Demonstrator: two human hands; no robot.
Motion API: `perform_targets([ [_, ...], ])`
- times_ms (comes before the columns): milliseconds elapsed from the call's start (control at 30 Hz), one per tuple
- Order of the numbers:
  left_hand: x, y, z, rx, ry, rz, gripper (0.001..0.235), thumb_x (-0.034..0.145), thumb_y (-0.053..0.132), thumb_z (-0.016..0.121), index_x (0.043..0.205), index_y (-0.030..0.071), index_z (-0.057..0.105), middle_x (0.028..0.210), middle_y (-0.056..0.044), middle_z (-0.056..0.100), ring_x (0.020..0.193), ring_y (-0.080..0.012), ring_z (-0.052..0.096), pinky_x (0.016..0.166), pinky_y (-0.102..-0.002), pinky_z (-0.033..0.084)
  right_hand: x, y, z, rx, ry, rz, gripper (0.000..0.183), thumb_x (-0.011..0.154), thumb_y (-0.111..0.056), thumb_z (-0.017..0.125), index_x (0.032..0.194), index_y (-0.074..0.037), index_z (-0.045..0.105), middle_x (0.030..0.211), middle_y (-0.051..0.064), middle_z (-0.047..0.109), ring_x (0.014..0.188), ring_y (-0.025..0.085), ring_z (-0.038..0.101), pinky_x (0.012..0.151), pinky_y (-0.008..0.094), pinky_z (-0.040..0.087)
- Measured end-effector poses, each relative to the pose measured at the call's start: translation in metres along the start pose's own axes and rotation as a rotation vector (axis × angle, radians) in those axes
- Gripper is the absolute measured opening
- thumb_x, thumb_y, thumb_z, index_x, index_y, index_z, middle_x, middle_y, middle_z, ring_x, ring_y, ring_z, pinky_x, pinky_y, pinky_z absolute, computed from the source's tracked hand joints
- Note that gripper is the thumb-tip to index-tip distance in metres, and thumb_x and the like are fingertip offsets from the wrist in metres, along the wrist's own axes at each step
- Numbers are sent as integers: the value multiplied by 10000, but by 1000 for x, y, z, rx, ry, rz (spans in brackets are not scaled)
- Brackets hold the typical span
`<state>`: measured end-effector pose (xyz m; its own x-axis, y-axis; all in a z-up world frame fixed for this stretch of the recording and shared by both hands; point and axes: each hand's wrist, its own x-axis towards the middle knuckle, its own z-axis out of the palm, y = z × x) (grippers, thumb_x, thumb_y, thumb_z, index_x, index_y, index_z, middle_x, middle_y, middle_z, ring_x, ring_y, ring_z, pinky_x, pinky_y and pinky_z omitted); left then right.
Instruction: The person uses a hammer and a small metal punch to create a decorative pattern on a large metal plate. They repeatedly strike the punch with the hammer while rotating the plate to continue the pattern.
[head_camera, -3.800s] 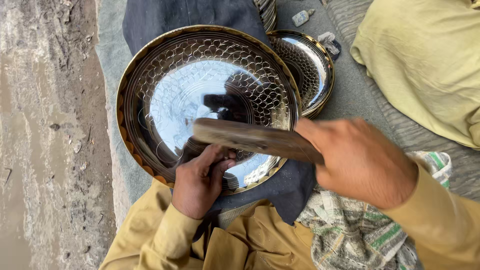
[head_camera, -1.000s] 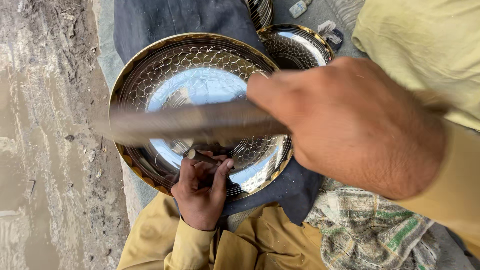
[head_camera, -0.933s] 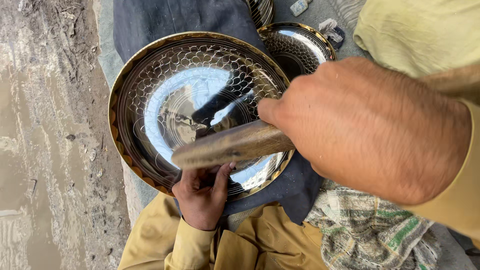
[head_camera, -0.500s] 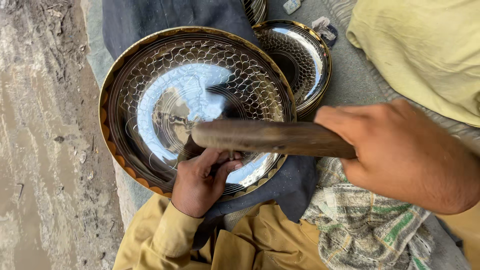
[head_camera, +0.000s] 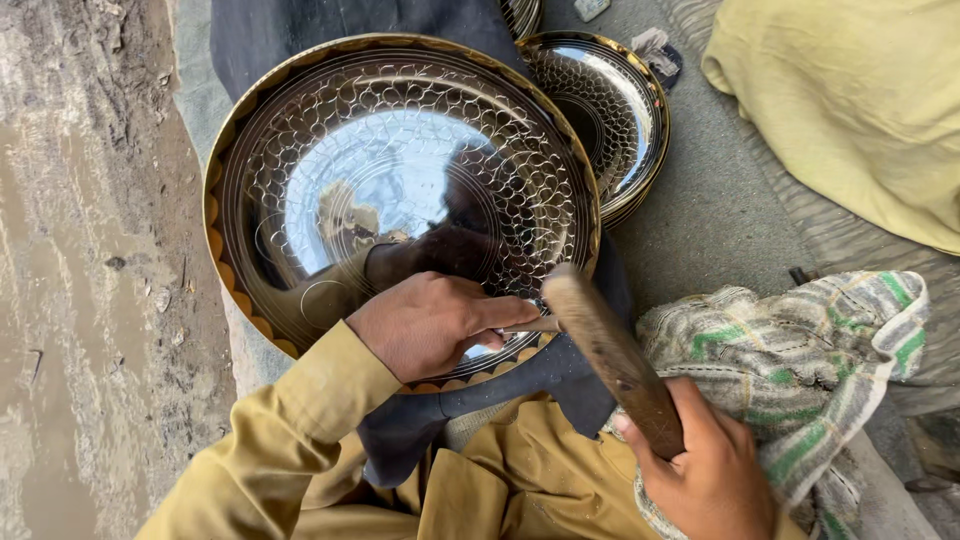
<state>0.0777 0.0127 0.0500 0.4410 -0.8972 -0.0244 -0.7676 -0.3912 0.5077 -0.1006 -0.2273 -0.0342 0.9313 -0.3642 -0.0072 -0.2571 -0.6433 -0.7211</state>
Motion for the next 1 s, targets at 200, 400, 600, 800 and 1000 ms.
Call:
perform_targets([
  [200,2,-7,-7,-67,80,73,437,862,112,749,1291,97,668,1177,-142,759,936,-348,733,798,-450,584,4,3,8,65,-54,70,355,759,-292,835,956,-75,633,671,134,733,604,321,728,554,428,557],
  [400,6,-17,-8,-51,36,147,518,776,45,719,1290,99,687,1110,-116,766,938,-285,764,810,-411,606,19,-3,-8,36,62,-43,369,755,-228,850,922,-31,586,663,171,660,605,358,696,576,445,524],
  [600,4,-19,-4,26,-78,31,466,863,21,703,1309,154,711,995,-86,784,885,-250,774,747,-431,592,7,-1,9,73,56,-8,337,760,-221,814,996,-78,621,668,156,683,576,318,728,565,450,542],
  [800,-20,0,-7,-21,314,74,476,865,-3,703,1317,144,683,1170,-86,777,941,-277,760,847,-405,616,24,10,-6,-153,-219,112,323,804,-242,818,1048,-109,653,716,134,683,617,289,719,593,434,556],
  [1000,-39,5,6,-240,406,-223,534,872,134,805,1380,185,648,1030,-123,758,902,-303,764,799,-404,622,34,-4,-27,-49,-7,-47,447,750,-221,857,1088,-53,618,718,156,682,619,294,736,609,425,545],
])
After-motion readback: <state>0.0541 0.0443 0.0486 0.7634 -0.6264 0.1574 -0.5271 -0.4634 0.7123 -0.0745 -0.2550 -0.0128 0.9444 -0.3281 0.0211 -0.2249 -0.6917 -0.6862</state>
